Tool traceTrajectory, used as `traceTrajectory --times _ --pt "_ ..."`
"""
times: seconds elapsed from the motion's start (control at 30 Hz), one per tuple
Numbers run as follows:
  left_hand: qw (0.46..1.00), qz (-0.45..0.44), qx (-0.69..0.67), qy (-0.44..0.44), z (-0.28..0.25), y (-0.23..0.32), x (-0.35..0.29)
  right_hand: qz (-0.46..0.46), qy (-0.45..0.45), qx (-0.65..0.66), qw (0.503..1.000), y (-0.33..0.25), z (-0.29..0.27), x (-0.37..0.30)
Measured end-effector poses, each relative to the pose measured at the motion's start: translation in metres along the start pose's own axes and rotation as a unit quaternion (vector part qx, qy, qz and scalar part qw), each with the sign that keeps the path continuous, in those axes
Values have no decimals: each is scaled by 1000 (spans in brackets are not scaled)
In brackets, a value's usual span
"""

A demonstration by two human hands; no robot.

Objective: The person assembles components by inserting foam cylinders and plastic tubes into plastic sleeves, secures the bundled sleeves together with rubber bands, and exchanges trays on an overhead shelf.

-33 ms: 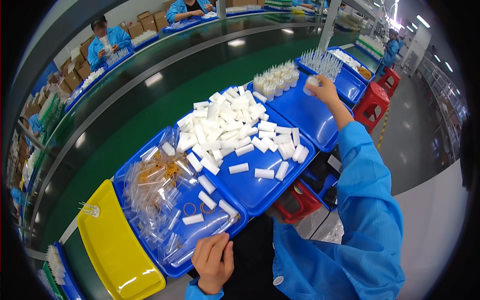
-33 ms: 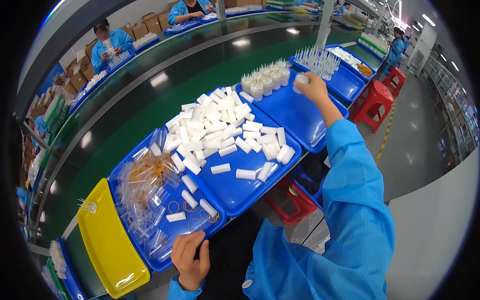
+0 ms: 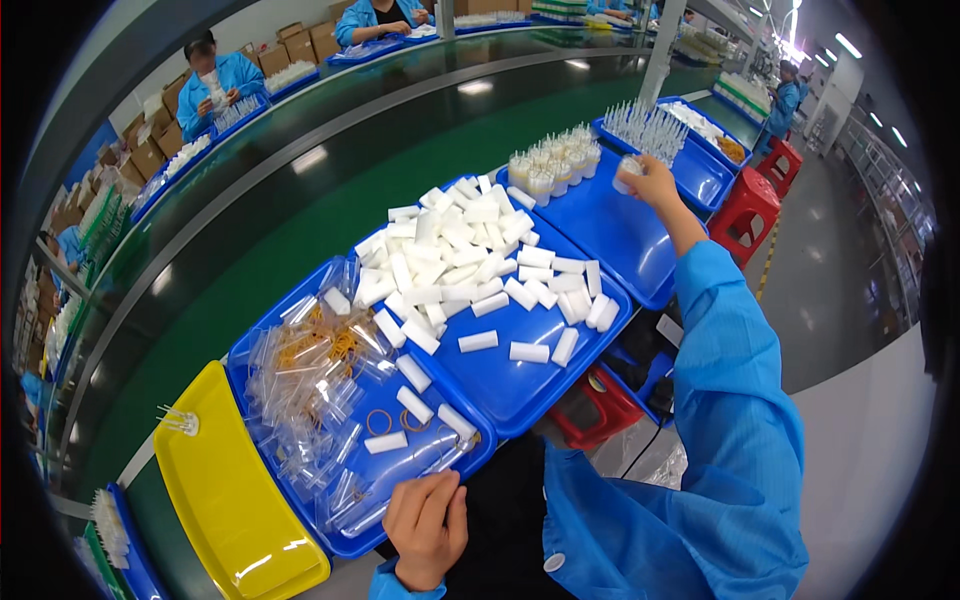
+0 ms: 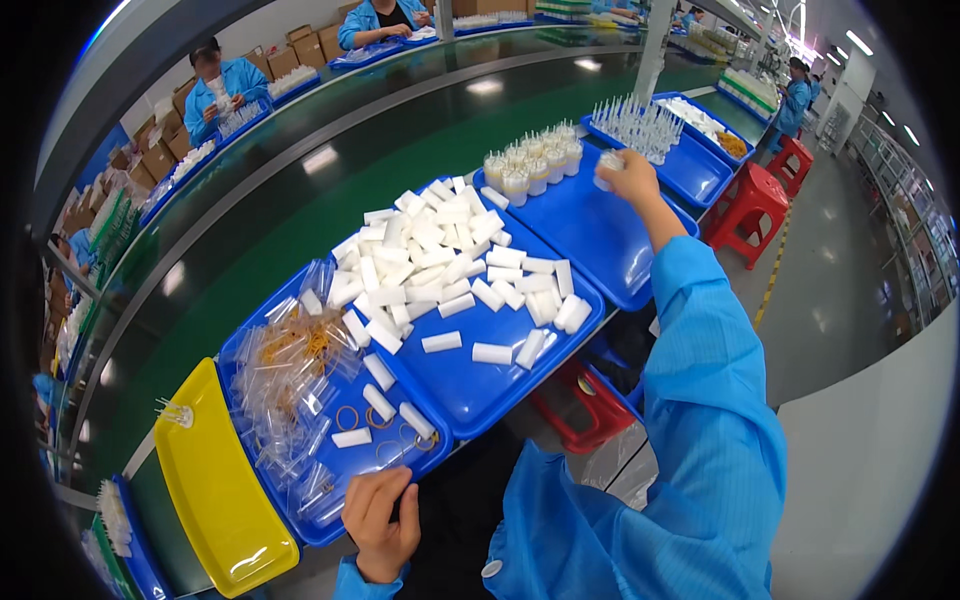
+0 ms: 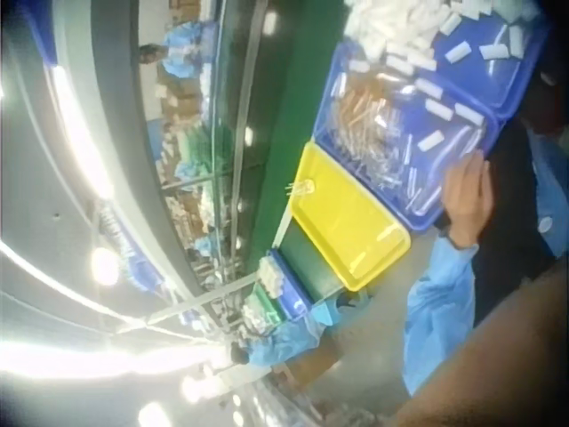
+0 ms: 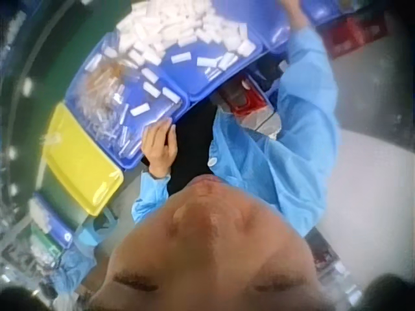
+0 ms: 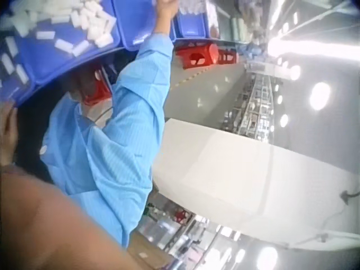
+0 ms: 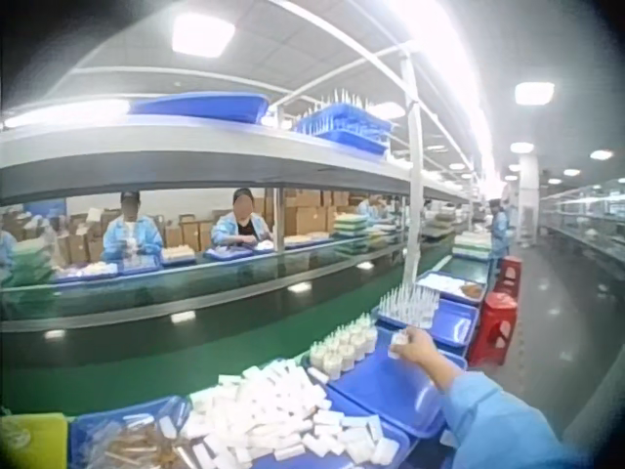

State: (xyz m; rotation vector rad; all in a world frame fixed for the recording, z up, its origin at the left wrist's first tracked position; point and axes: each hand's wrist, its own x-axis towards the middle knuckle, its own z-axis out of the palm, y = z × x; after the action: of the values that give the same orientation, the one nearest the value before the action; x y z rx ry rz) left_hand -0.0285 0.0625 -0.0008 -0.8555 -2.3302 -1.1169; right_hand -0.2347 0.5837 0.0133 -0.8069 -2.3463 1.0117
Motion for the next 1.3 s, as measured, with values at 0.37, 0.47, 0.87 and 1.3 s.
traceTrajectory --times 0.37,0.47,0.87,1.3 --pt "1000 -18 18 -14 6 2 2 34 -32 106 993 44 46 80" --pt "998 -54 9 -13 -5 2 -3 37 -113 107 987 33 61 82" --pt "905 -346 248 3 -253 -149 -1 -322 -235 -57 915 -86 19 -171" --pt "906 -396 98 113 -230 -268 -4 -446 -200 -38 872 -87 60 -207"
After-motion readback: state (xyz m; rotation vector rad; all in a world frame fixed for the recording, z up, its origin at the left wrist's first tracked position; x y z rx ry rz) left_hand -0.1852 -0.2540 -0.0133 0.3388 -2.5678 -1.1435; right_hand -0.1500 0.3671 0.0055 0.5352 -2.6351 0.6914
